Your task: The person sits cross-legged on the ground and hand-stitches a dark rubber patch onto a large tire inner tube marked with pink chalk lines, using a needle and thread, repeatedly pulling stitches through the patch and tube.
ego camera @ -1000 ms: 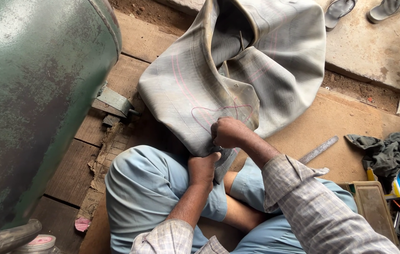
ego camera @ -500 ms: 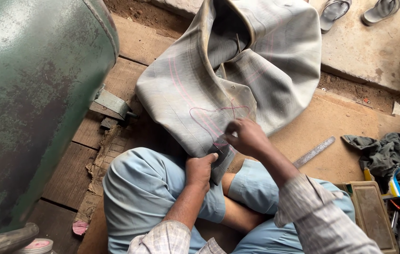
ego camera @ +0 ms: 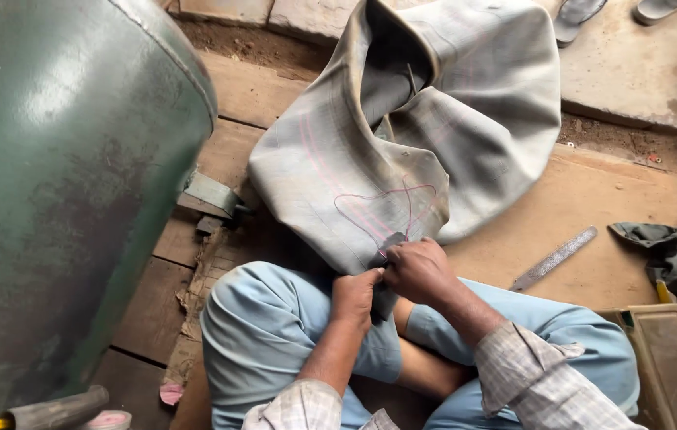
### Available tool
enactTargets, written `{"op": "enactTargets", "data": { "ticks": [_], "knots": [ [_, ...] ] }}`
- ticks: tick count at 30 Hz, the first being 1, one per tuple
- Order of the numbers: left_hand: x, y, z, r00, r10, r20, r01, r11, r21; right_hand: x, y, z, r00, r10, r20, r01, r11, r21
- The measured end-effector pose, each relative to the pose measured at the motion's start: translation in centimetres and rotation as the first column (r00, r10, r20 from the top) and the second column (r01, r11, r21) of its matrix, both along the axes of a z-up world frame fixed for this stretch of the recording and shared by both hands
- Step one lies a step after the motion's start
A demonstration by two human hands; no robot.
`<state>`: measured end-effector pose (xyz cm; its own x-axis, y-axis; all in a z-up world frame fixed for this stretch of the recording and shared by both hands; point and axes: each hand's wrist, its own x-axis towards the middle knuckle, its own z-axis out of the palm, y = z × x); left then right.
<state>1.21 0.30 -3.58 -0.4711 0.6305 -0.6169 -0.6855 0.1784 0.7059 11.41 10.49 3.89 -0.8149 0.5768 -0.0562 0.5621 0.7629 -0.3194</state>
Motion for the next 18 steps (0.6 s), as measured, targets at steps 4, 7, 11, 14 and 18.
{"op": "enactTargets", "data": {
  "ticks": [4,7,11,14,18],
  "knots": [
    [0.6,0.2,-1.9,1.000,0.007,0.021,-0.008,0.997,0.075,2.7,-0.5,-1.5,0.999,-0.017,-0.046,0.019,0.999,0.039],
    [0.5,0.1,-0.4,0.999,0.000,0.051,-0.001,1.000,0.008,5.2,-0.8,-1.4,0.998,0.054,0.045,-0.051,0.997,-0.055],
    [0.0,-0.1,2.2,0.999,0.022,0.031,-0.024,0.997,0.076,6.2,0.1,-2.3,0.942,-0.299,-0.153,0.210,0.881,-0.424],
    [-0.2,0.0,4.0,0.998,0.036,0.053,-0.041,0.995,0.088,5.7,1.1,-5.2,0.741,-0.609,-0.285,0.289,0.671,-0.683],
    [0.1,1.2,5.6,0.986,0.164,0.005,-0.164,0.982,0.096,2.9,0.4,-5.3,0.340,-0.903,-0.262,-0.240,0.186,-0.953]
  ]
}}
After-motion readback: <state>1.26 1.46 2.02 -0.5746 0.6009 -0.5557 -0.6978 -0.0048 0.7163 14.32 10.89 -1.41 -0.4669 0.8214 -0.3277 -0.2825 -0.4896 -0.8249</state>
